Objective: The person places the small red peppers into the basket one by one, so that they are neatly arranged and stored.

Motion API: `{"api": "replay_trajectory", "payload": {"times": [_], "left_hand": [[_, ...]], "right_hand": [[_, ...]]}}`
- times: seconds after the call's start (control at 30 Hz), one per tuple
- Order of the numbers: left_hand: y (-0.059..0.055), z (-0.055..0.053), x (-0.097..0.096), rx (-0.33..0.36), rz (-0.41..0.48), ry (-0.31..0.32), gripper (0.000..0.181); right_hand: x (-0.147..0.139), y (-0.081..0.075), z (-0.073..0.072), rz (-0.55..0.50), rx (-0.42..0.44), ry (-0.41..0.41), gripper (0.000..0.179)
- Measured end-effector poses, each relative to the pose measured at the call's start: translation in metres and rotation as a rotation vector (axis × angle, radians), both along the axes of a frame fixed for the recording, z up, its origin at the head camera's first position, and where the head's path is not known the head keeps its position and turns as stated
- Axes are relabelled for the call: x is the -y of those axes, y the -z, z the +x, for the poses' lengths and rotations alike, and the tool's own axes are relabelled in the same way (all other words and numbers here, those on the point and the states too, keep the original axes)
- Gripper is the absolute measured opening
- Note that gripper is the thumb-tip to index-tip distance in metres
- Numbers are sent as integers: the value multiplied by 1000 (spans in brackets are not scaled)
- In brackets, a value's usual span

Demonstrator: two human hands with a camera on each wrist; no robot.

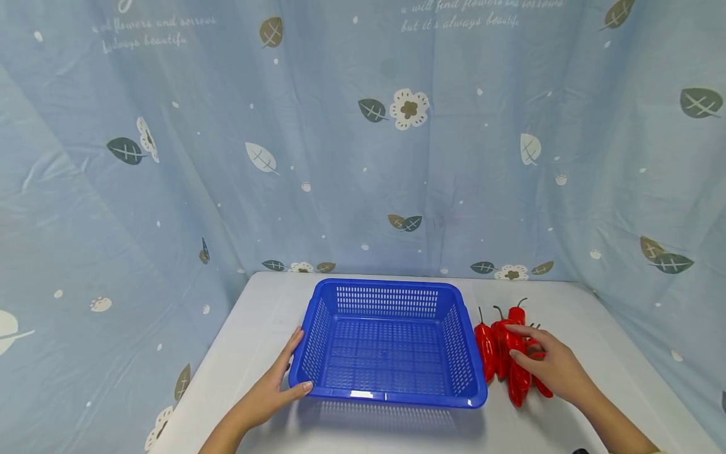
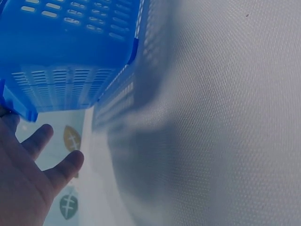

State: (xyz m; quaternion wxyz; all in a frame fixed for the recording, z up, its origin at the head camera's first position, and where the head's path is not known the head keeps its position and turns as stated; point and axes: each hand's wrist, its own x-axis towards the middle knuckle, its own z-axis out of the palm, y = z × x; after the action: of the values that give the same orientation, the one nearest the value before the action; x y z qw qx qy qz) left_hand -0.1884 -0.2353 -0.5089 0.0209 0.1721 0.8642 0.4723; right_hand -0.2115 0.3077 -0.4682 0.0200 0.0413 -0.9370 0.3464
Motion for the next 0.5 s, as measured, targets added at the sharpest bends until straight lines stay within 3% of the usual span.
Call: {"api": "replay_trajectory", "payload": {"times": [0.5], "left_hand": [[0, 0, -1, 35, -3, -16, 95]], "right_hand": [[20, -13, 1, -40, -26, -50, 57]]}}
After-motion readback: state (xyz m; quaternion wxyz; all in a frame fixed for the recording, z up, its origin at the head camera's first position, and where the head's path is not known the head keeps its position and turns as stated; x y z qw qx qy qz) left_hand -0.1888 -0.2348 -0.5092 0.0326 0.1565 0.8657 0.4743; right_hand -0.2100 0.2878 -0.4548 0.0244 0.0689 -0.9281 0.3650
